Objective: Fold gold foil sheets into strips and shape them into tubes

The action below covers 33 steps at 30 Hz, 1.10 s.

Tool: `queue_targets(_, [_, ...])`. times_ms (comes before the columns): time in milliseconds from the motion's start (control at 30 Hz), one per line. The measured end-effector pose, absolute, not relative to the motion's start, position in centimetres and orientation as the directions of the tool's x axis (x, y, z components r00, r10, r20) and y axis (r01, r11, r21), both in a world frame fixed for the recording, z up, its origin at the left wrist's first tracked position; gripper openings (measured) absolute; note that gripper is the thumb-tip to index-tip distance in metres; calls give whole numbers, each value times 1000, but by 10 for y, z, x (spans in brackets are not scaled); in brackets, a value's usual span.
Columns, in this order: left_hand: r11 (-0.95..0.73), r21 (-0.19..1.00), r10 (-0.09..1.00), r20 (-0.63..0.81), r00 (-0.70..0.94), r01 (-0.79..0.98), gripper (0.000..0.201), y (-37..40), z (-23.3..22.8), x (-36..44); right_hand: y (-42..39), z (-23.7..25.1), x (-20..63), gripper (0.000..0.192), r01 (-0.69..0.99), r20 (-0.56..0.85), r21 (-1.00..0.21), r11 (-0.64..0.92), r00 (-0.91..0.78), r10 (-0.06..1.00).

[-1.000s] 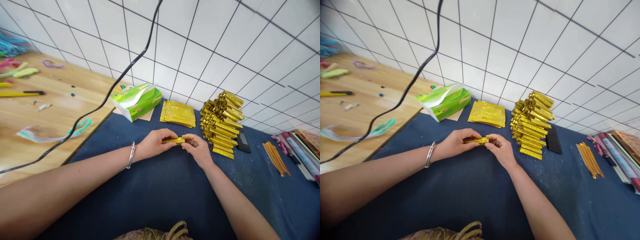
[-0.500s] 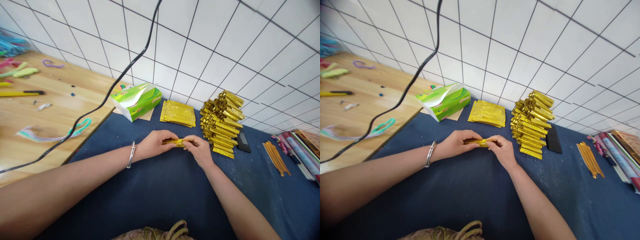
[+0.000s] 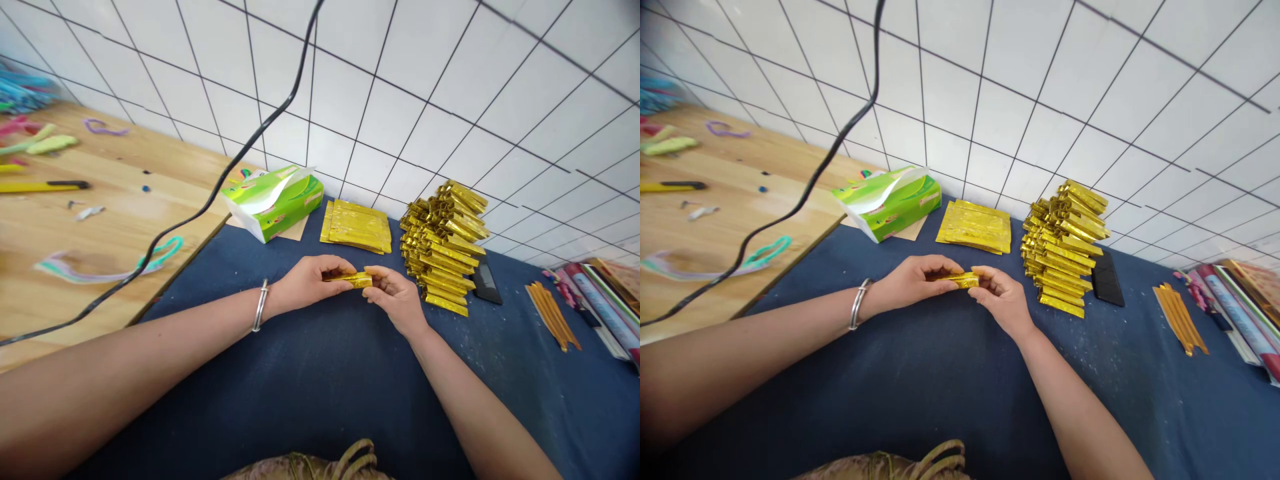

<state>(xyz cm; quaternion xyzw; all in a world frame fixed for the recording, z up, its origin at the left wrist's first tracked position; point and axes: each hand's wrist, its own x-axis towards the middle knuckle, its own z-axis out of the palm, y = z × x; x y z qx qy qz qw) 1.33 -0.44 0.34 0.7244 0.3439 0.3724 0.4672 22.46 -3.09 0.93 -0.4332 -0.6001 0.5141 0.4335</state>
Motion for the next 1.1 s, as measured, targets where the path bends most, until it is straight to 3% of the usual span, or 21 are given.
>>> queue_targets(433, [-462, 865, 801, 312, 511, 195, 22, -6, 6, 12, -32, 9, 226, 28, 145, 101, -980, 135, -224, 969])
queue_targets(1100, [-490, 850, 795, 346, 498, 193, 20, -8, 7, 14, -35, 14, 221, 27, 157, 104, -979, 129, -160, 982])
